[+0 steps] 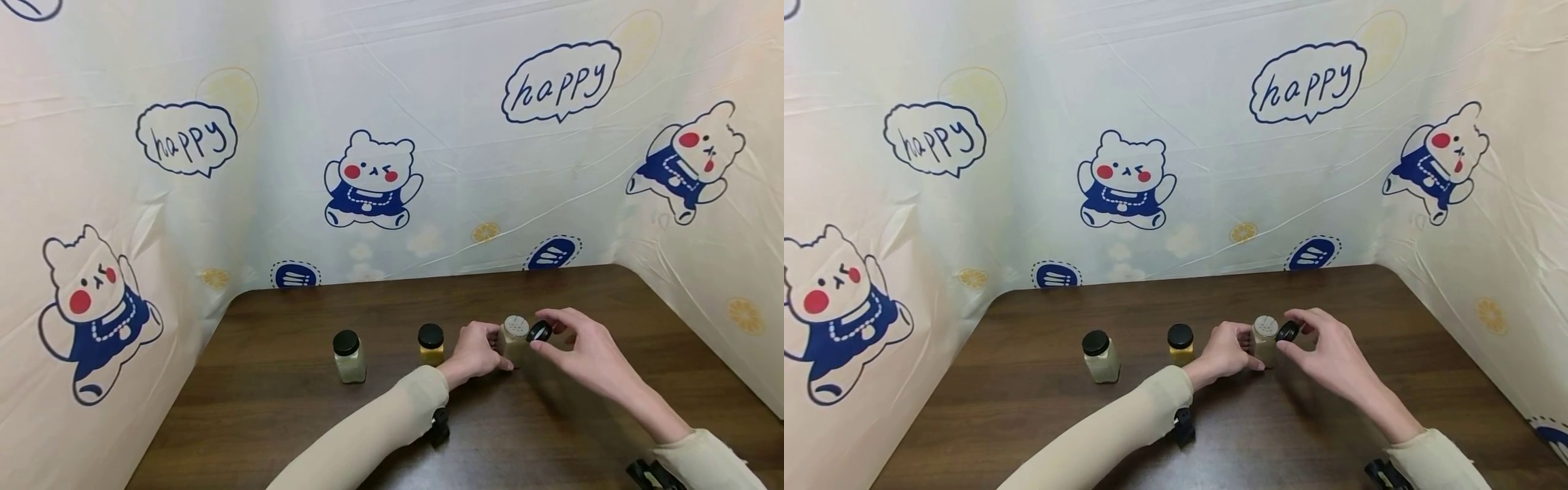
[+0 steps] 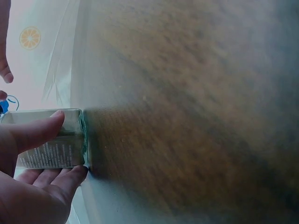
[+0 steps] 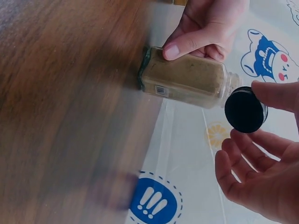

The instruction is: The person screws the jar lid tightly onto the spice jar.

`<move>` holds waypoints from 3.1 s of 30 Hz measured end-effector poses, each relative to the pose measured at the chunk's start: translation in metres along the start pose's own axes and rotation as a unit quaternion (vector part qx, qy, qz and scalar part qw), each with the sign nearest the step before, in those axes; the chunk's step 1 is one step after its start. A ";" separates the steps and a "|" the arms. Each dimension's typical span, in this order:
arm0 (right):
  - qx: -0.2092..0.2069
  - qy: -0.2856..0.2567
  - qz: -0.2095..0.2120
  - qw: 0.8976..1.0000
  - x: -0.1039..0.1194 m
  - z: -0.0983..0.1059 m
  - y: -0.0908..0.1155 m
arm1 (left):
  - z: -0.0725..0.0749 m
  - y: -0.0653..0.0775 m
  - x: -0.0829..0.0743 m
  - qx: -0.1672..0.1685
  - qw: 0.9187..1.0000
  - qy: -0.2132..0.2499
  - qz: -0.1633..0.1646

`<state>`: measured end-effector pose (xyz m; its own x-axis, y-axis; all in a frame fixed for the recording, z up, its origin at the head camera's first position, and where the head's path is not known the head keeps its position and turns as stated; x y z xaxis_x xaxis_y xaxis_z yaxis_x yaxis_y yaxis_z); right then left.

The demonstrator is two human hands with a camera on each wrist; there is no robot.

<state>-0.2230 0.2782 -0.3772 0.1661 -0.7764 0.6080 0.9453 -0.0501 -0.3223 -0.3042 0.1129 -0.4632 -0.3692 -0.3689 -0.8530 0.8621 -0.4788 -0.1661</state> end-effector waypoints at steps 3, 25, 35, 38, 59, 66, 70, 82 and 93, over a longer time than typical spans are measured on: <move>-0.013 -0.005 0.011 1.000 0.002 0.000 -0.001 | 0.000 0.000 -0.001 0.002 1.000 0.002 -0.005; -0.008 -0.050 0.016 0.999 0.014 -0.009 -0.009 | 0.000 0.001 -0.002 0.009 1.000 -0.003 -0.010; 0.003 -0.043 0.012 0.999 0.016 -0.015 -0.012 | 0.001 0.001 -0.002 0.004 1.000 -0.004 -0.010; 0.005 -0.040 0.009 0.999 0.016 -0.017 -0.014 | 0.001 0.001 -0.002 0.003 1.000 -0.005 -0.012; 0.026 -0.024 0.006 0.999 0.019 -0.024 -0.023 | 0.002 -0.002 -0.001 0.003 1.000 -0.003 -0.026; 0.037 -0.021 0.004 0.999 0.018 -0.027 -0.023 | 0.001 -0.002 0.000 0.007 1.000 -0.008 -0.021; 0.039 -0.017 0.005 0.999 0.018 -0.027 -0.023 | 0.001 -0.002 0.001 0.007 1.000 -0.007 -0.020; 0.050 -0.007 -0.004 0.999 0.018 -0.028 -0.023 | 0.001 0.000 -0.002 0.010 1.000 0.000 -0.014; 0.045 -0.011 -0.006 0.999 0.018 -0.028 -0.022 | 0.001 -0.001 -0.002 0.008 1.000 -0.012 -0.012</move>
<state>-0.2484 0.2474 -0.3797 0.1607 -0.7618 0.6276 0.9684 -0.0012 -0.2494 -0.3044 0.1134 -0.4609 -0.3979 -0.3771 -0.8363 0.8478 -0.4994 -0.1782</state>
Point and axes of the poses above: each hand's wrist, its own y-axis away from the middle knuckle, its own z-axis out of the back of the hand, x = y × z, the point moved 6 cm from there along -y, towards the middle knuckle, and after that the axes turned 14 degrees about -z, right-handed, at the moved point
